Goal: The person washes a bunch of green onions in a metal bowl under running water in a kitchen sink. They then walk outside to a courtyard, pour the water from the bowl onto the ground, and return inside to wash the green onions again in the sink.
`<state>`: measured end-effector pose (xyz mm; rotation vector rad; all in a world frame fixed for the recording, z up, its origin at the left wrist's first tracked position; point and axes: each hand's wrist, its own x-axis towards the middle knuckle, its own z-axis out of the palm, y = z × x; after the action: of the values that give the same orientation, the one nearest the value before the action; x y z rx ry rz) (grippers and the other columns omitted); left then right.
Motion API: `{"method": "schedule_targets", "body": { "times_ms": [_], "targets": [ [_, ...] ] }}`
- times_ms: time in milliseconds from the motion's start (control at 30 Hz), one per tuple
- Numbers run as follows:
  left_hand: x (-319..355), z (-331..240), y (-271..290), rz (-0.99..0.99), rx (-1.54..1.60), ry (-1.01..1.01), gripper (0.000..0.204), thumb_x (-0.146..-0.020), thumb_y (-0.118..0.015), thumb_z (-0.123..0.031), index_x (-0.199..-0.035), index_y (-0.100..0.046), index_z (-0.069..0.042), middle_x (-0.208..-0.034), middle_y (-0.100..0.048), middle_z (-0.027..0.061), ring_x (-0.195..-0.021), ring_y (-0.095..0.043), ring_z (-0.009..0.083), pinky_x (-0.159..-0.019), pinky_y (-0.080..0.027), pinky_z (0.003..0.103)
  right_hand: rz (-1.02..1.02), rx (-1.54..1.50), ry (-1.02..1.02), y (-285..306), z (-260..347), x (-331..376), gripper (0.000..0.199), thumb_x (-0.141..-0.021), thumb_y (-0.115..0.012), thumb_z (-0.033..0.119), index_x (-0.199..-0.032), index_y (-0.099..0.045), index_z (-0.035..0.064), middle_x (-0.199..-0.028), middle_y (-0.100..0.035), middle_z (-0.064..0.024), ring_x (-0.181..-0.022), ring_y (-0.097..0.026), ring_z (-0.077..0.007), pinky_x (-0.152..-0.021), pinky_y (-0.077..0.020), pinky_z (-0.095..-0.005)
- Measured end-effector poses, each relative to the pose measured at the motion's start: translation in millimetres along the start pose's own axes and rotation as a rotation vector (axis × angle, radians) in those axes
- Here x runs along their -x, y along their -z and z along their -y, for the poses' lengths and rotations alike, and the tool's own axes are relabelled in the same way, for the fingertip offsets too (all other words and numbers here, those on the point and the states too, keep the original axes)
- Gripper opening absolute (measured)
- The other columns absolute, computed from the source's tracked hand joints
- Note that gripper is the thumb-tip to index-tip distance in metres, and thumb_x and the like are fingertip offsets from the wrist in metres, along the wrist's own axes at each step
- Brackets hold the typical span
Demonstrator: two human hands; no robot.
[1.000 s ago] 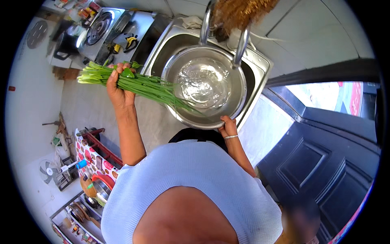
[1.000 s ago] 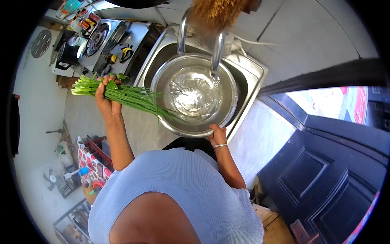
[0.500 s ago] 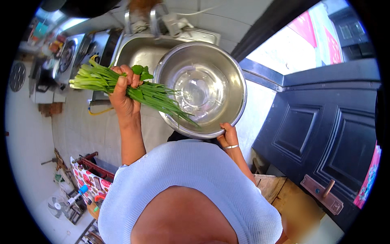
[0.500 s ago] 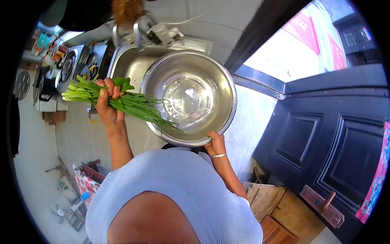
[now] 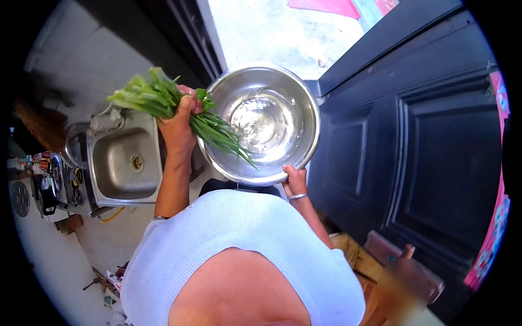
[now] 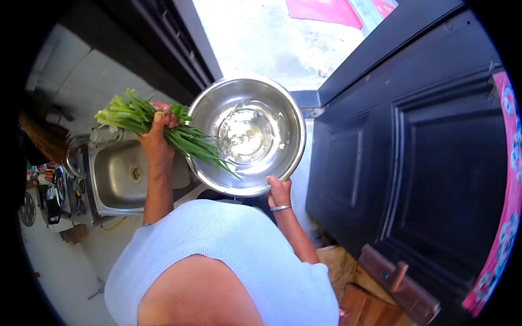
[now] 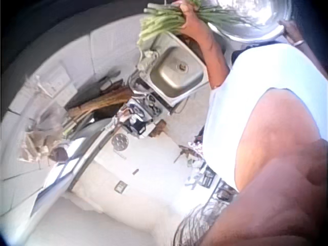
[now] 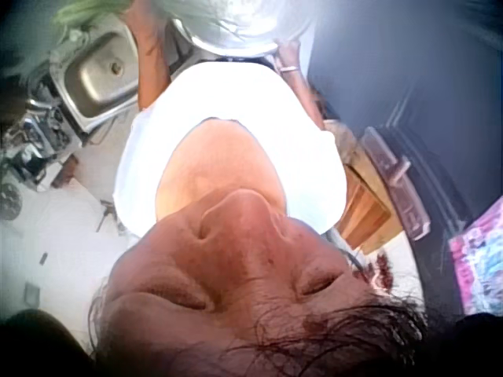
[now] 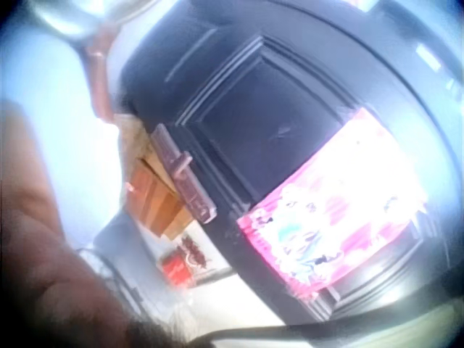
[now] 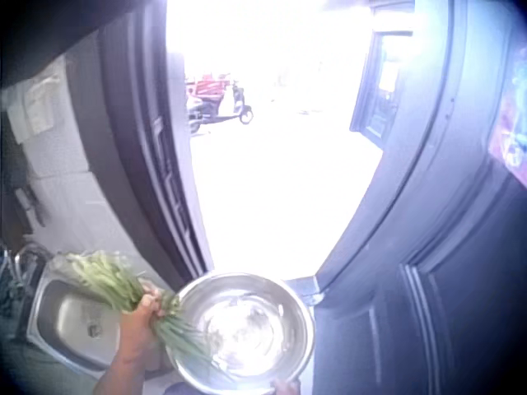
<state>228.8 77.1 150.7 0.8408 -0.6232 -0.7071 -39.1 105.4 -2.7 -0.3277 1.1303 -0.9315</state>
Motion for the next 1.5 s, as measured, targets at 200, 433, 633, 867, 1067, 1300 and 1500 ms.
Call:
{"method": "schedule_targets", "body": {
  "times_ms": [200,433,633,867,1067,1300,1500],
  "targets": [
    [-90.5,78.4,-95.2,-0.046,-0.183,0.007,0.011,-0.083,-0.062,-0.011,-0.080,-0.055,-0.003,-0.067,-0.054,0.0015,-0.059,-0.050,0.0095,-0.055,-0.041,0.023,-0.045,-0.130,-0.032,3.5,71.3,-88.2,0.039,-0.072,-0.053,0.000,-0.110,-0.049,-0.0035,-0.094,-0.055,-0.0112,-0.085,-0.058,-0.0254,-0.071,-0.0505,-0.0418],
    [-238.0,166.8,-150.7,-0.081,-0.137,0.055,0.016,-0.085,-0.062,-0.015,-0.076,-0.057,-0.003,-0.065,-0.056,0.0017,-0.057,-0.052,0.0089,-0.053,-0.041,0.023,-0.033,-0.115,-0.139,-39.9,155.5,-243.8,0.030,-0.071,-0.050,0.003,-0.097,-0.049,-0.0118,-0.094,-0.057,-0.0209,-0.089,-0.059,-0.0325,-0.083,-0.0477,-0.0473],
    [-382.3,217.2,-191.8,-0.123,0.139,0.134,0.013,-0.085,-0.062,-0.013,-0.078,-0.055,-0.004,-0.067,-0.054,0.0014,-0.060,-0.050,0.0090,-0.053,-0.041,0.023,-0.039,-0.026,-0.078,-94.8,256.4,-364.0,0.025,-0.071,-0.051,0.006,-0.091,-0.051,-0.0103,-0.093,-0.056,-0.0207,-0.082,-0.059,-0.0322,-0.079,-0.0488,-0.0493],
    [-522.6,263.4,-161.6,-0.298,0.287,-0.038,0.016,-0.085,-0.062,-0.013,-0.075,-0.054,-0.004,-0.065,-0.053,0.0016,-0.059,-0.050,0.0099,-0.052,-0.041,0.023,0.012,0.026,0.034,-193.0,332.5,-520.1,0.010,-0.069,-0.053,0.003,-0.078,-0.051,-0.0006,-0.078,-0.052,-0.0084,-0.073,-0.057,-0.0231,-0.067,-0.0490,-0.0406],
    [-570.0,318.3,-134.5,-0.452,0.379,-0.343,0.017,-0.085,-0.061,-0.011,-0.075,-0.049,-0.005,-0.066,-0.049,0.0021,-0.059,-0.049,0.0119,-0.050,-0.040,0.024,0.240,0.212,-0.176,-205.9,404.2,-712.5,0.024,-0.070,-0.051,0.007,-0.093,-0.051,0.0001,-0.086,-0.053,-0.0104,-0.077,-0.056,-0.0241,-0.067,-0.0491,-0.0388],
    [-557.9,314.5,-35.4,-0.832,0.286,-0.486,0.021,-0.084,-0.062,-0.021,-0.075,-0.046,-0.012,-0.068,-0.046,-0.0003,-0.063,-0.048,0.0112,-0.055,-0.040,0.027,0.328,0.322,-0.286,-256.2,400.3,-848.2,0.020,-0.071,-0.050,0.011,-0.085,-0.055,-0.0022,-0.085,-0.055,-0.0133,-0.081,-0.056,-0.0255,-0.071,-0.0473,-0.0385],
    [-572.3,294.4,62.3,-1.057,0.283,-0.689,0.022,-0.085,-0.062,-0.027,-0.075,-0.046,-0.014,-0.067,-0.046,-0.0020,-0.062,-0.047,0.0101,-0.056,-0.040,0.027,0.401,0.242,-0.319,-436.5,369.4,-914.0,0.009,-0.063,-0.052,0.006,-0.072,-0.050,0.0050,-0.071,-0.055,-0.0058,-0.065,-0.057,-0.0211,-0.059,-0.0506,-0.0329]
  ]
}}
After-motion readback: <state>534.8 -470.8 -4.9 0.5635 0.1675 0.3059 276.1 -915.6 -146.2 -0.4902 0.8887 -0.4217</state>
